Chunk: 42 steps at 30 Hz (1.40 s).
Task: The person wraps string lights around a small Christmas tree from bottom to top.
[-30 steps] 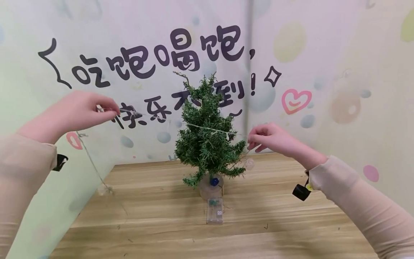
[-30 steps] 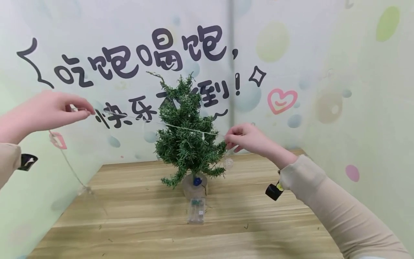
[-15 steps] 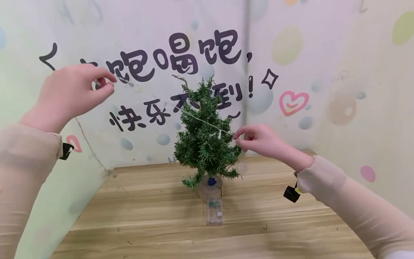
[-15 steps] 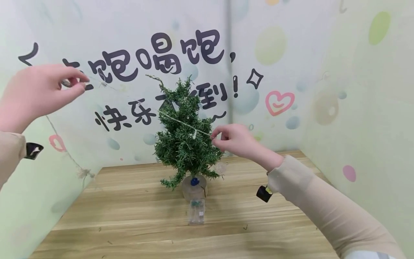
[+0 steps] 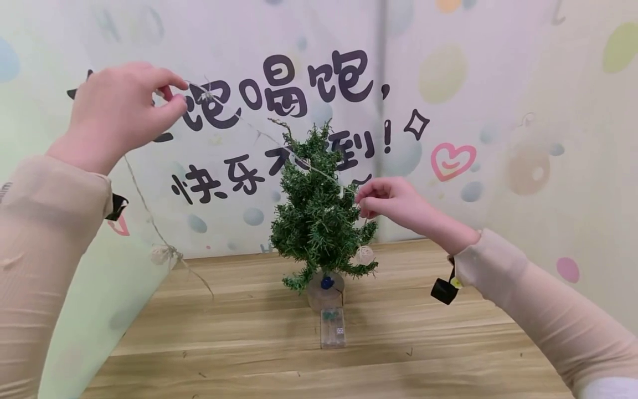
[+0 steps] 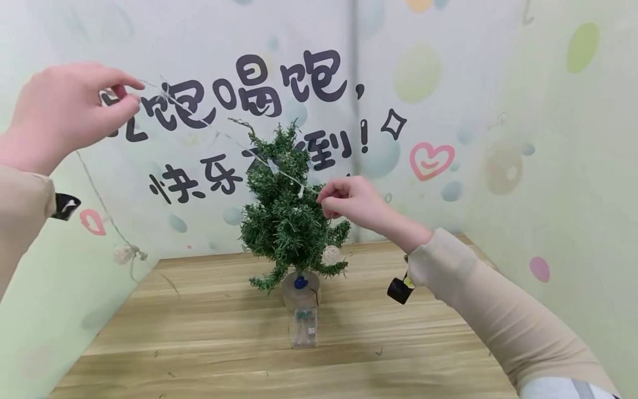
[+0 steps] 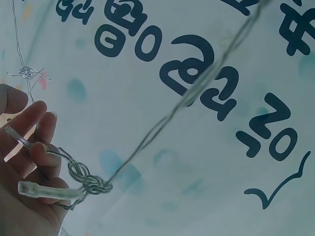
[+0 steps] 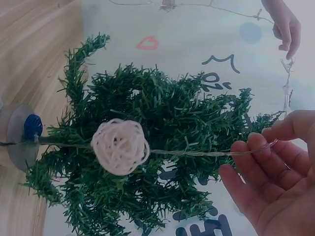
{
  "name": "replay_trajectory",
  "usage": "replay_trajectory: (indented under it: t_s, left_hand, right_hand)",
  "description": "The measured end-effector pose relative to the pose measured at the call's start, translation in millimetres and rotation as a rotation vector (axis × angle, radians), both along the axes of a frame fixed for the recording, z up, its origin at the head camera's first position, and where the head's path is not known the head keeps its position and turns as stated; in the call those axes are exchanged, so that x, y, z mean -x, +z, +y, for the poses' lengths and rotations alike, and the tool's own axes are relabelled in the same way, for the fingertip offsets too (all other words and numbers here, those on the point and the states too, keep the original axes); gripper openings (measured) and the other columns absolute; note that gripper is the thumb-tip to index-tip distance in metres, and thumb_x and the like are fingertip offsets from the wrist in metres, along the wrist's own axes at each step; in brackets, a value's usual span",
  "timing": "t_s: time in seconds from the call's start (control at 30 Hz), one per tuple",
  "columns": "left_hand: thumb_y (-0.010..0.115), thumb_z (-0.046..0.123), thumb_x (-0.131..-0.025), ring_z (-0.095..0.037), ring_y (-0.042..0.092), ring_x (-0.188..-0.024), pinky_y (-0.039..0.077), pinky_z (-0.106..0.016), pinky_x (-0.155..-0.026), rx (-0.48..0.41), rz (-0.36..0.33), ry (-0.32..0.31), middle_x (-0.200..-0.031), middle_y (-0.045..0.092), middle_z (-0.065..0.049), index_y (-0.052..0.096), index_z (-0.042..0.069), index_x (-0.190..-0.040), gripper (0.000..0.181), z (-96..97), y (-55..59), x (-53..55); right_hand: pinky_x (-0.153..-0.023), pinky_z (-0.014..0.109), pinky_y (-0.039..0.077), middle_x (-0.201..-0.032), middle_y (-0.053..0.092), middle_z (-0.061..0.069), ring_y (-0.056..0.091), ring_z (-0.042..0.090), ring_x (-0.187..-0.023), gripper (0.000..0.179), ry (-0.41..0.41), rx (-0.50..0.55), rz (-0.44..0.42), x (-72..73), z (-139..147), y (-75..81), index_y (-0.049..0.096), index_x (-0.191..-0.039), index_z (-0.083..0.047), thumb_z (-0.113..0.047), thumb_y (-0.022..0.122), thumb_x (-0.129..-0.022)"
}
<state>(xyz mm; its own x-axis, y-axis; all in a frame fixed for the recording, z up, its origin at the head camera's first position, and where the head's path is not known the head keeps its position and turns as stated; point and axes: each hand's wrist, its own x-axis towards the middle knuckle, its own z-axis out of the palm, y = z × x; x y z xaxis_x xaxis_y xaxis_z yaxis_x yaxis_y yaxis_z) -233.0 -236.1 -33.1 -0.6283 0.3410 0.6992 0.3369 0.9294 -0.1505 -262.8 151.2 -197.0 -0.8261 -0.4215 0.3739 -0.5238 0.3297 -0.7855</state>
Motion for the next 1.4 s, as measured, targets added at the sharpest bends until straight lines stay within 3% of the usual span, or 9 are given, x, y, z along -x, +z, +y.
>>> replay_trajectory:
  t_s: [0.2,0.37,0.67,0.8,0.93,1.03,1.17,1.3,1.4]
  left_hand:
    - [0.046,0.023,-0.092,-0.026,0.052,-0.073,0.036,-0.040,-0.049,-0.022,0.002,-0.008,-0.106,0.067,-0.013,0.066,0.010,-0.124,0.040,14.4,10.4,5.7]
    - [0.043,0.023,-0.093,-0.028,0.053,-0.086,0.038,-0.040,-0.057,-0.015,-0.039,0.003,-0.110,0.065,-0.014,0.063,0.010,-0.128,0.043,28.0,19.5,13.2]
    - [0.038,0.016,-0.090,-0.030,0.050,-0.092,0.038,-0.039,-0.066,0.001,-0.165,0.000,-0.111,0.060,-0.016,0.057,0.007,-0.135,0.049,43.6,29.5,38.0]
    - [0.034,0.012,-0.090,-0.027,0.047,-0.079,0.036,-0.037,-0.055,-0.002,-0.197,0.007,-0.106,0.058,-0.014,0.057,0.009,-0.135,0.051,49.5,29.6,49.6]
    - [0.028,0.009,-0.094,-0.027,0.044,-0.072,0.036,-0.037,-0.052,-0.004,-0.229,-0.006,-0.124,0.057,-0.016,0.054,0.012,-0.139,0.052,56.0,29.9,57.4]
    - [0.024,0.009,-0.096,-0.028,0.042,-0.069,0.036,-0.039,-0.057,0.002,-0.258,-0.036,-0.138,0.050,-0.016,0.049,0.014,-0.143,0.054,62.9,30.8,61.6]
    - [0.026,0.010,-0.095,-0.024,0.038,-0.057,0.037,-0.037,-0.054,0.012,-0.280,-0.057,-0.133,0.053,-0.014,0.043,0.018,-0.147,0.055,73.8,32.1,66.8]
    - [0.028,0.011,-0.094,-0.020,0.036,-0.052,0.036,-0.036,-0.054,0.005,-0.302,-0.065,-0.123,0.055,-0.013,0.041,0.020,-0.148,0.057,82.8,33.0,72.9]
    - [0.029,0.010,-0.094,-0.019,0.036,-0.052,0.037,-0.036,-0.056,-0.011,-0.332,-0.074,-0.126,0.055,-0.012,0.039,0.020,-0.149,0.057,88.3,33.6,77.4]
  right_hand:
    - [-0.077,0.036,0.056,-0.084,0.065,0.015,0.063,0.024,-0.077,0.019,0.009,0.040,0.002,0.4,-1.2,10.2,0.062,-0.108,0.006,-0.007,0.058,-0.094]
    - [-0.079,0.035,0.055,-0.083,0.066,0.013,0.066,0.027,-0.075,0.022,0.030,0.053,0.088,-0.6,-1.9,17.6,0.060,-0.113,0.003,-0.004,0.060,-0.092]
    - [-0.079,0.037,0.053,-0.087,0.061,0.014,0.067,0.031,-0.070,0.055,0.067,0.008,0.235,-3.3,0.7,22.2,0.043,-0.144,-0.019,0.002,0.055,-0.095]
    - [-0.070,0.032,0.053,-0.100,0.063,0.012,0.067,0.022,-0.069,0.041,0.023,-0.070,0.308,-2.2,3.8,20.0,0.056,-0.135,-0.014,0.002,0.052,-0.097]
    - [-0.057,0.026,0.045,-0.119,0.064,0.008,0.066,0.017,-0.070,0.029,-0.044,-0.133,0.303,-1.1,8.0,17.3,0.067,-0.122,-0.008,-0.002,0.050,-0.098]
    - [-0.053,0.025,0.042,-0.106,0.065,0.010,0.066,0.018,-0.069,0.029,-0.071,-0.144,0.286,0.3,11.8,15.2,0.066,-0.122,-0.007,-0.004,0.052,-0.097]
    - [-0.052,0.027,0.040,-0.086,0.060,0.009,0.067,0.018,-0.066,0.026,-0.092,-0.130,0.281,1.5,16.8,12.6,0.066,-0.119,-0.006,-0.006,0.057,-0.094]
    - [-0.058,0.028,0.046,-0.088,0.060,0.009,0.067,0.019,-0.065,0.023,-0.120,-0.104,0.245,0.6,21.6,10.8,0.064,-0.116,-0.006,-0.008,0.059,-0.094]
    - [-0.065,0.029,0.049,-0.093,0.060,0.011,0.066,0.019,-0.065,0.021,-0.125,-0.088,0.216,0.1,24.2,8.6,0.063,-0.115,-0.006,-0.009,0.060,-0.094]
